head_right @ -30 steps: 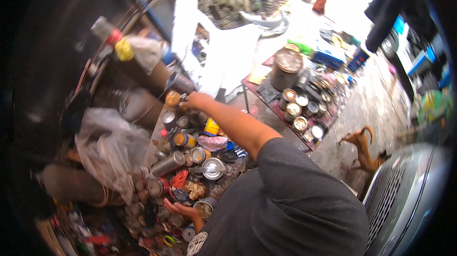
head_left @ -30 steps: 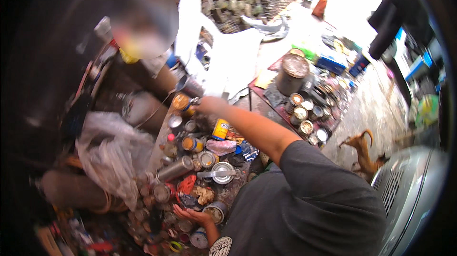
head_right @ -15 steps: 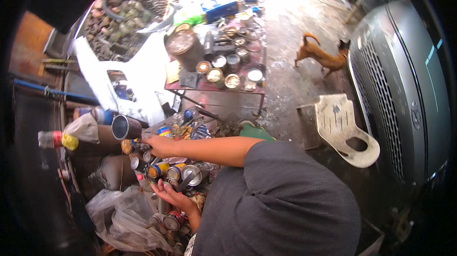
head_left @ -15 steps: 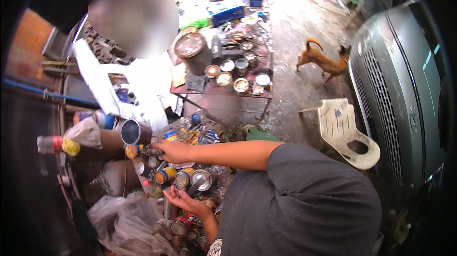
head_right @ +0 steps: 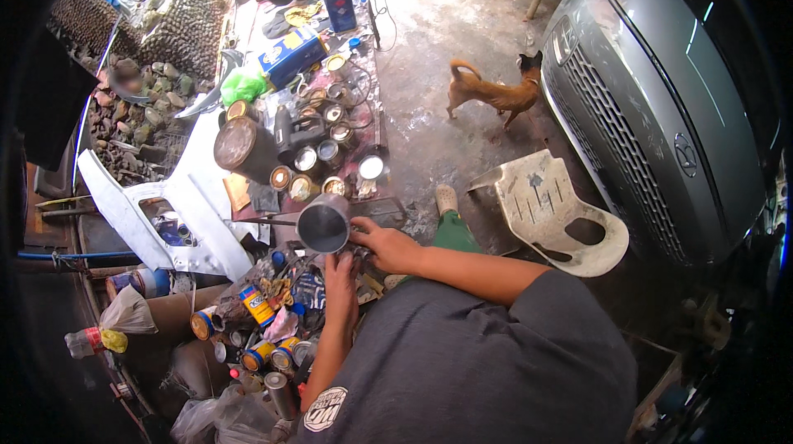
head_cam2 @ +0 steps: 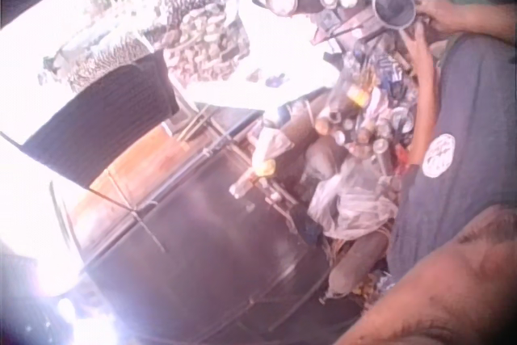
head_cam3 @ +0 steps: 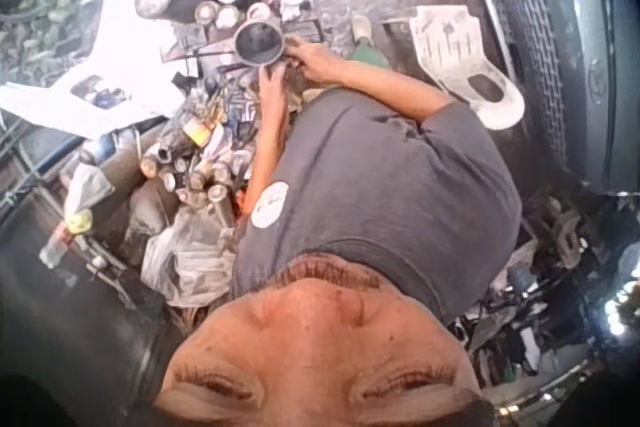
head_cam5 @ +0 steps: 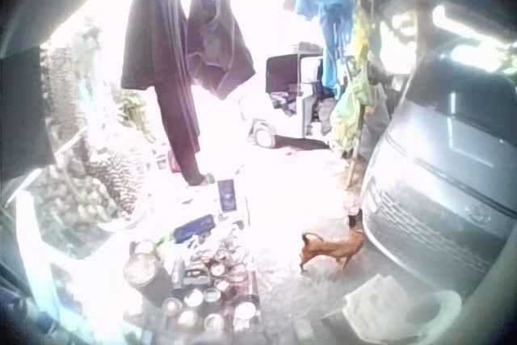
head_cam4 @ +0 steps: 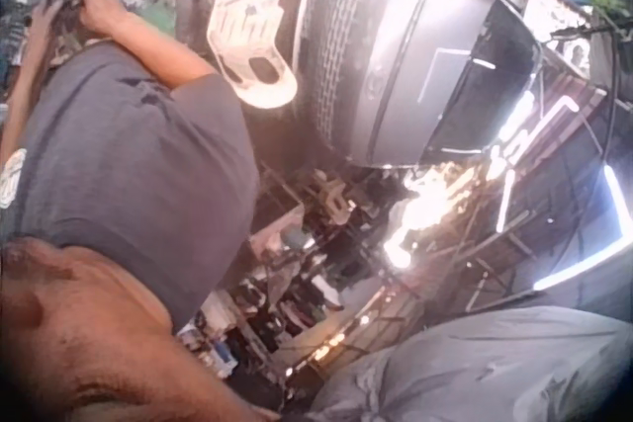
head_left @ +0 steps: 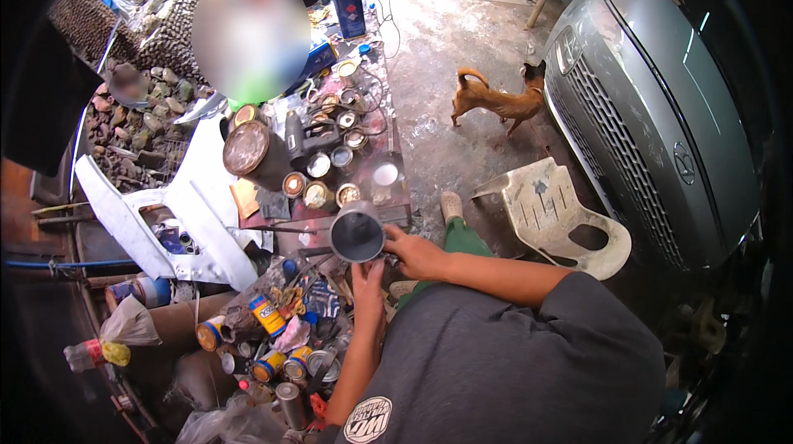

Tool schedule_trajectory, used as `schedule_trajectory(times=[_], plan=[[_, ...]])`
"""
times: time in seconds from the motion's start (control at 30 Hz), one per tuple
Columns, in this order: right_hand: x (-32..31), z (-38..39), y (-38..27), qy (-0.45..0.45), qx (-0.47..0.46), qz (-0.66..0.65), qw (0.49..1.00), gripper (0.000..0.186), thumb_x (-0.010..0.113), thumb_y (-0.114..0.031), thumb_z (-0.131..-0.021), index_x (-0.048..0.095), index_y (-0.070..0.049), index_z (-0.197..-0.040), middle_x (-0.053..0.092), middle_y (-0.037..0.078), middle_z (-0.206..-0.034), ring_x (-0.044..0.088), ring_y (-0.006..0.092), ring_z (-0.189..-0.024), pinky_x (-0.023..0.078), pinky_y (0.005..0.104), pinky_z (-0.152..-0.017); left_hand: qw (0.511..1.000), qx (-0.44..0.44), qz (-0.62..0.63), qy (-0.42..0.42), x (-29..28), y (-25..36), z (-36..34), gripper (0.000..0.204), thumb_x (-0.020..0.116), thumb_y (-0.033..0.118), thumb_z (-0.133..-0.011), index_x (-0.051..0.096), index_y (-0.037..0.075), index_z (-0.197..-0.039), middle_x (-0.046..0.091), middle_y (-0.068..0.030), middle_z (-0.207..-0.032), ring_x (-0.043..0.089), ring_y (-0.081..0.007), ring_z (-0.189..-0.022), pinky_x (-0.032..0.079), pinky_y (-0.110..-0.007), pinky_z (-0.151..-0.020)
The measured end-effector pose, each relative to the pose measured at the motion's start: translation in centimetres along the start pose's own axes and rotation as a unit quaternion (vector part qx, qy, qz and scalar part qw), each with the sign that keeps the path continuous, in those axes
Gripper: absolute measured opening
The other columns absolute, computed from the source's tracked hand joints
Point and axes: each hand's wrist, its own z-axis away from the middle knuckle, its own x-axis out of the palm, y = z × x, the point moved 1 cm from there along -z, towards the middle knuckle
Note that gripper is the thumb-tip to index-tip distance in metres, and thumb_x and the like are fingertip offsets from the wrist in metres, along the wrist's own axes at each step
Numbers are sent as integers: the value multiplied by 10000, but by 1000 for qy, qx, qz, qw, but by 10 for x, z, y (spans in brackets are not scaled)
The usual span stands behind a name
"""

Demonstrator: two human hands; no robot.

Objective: The person pours liquid from a green plastic bottle into a metal spray gun cup. They then pick up the spray gun and shake it to mix the contents. The person places the spray gun back on the table and repeats the process of pouring liquid into the cup.

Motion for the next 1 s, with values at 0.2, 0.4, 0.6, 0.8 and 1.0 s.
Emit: schedule_trajectory(times=[0.2, 0.4, 0.6, 0.8, 1.0], plan=[[-84, -2, 97, 79, 72, -57, 993, 612, 676, 44, -812, 561, -50, -1406, 450, 254, -1541, 666, 519, -1081, 561, 563, -923, 998, -42, -27, -34, 137, -4, -106, 469, 746, 177, -1005, 558, 29, -1409, 659, -73, -1321, 613, -153, -1198, 462, -326, -1051], [-226, -23, 186, 66, 55, 6, 996, 578, 707, -102, -878, 538, -27, -1426, 433, 241, -1560, 655, 481, -1146, 552, 543, -965, 998, -50, 27, 11, 269, -8, -219, 320, 725, 129, -973, 630, 50, -1268, 693, -44, -1145, 650, -158, -1048, 498, -328, -931], [-372, -16, 230, 99, 139, -17, 985, 653, 704, -199, -974, 443, -56, -1556, 439, 173, -1592, 687, 374, -1182, 551, 465, -1004, 998, -27, 59, -10, 338, 32, -316, 330, 677, 165, -950, 607, 56, -1254, 649, -31, -1021, 622, -141, -909, 514, -309, -851], [-412, -18, 308, 172, 180, 4, 969, 585, 714, -187, -972, 522, -38, -1503, 517, 151, -1538, 715, 321, -1117, 561, 430, -978, 998, -11, 49, 26, 330, 71, -390, 574, 632, 311, -1003, 497, 14, -1475, 569, -16, -913, 556, -104, -811, 478, -262, -701], [-454, -94, 341, 149, 195, -21, 969, 604, 744, -192, -953, 529, -29, -1494, 526, 163, -1530, 704, 307, -1119, 558, 416, -985, 992, -36, -14, 116, 304, 95, -463, 347, 619, 467, -1019, 599, 141, -1138, 562, 22, -819, 508, -72, -648, 434, -239, -591]])
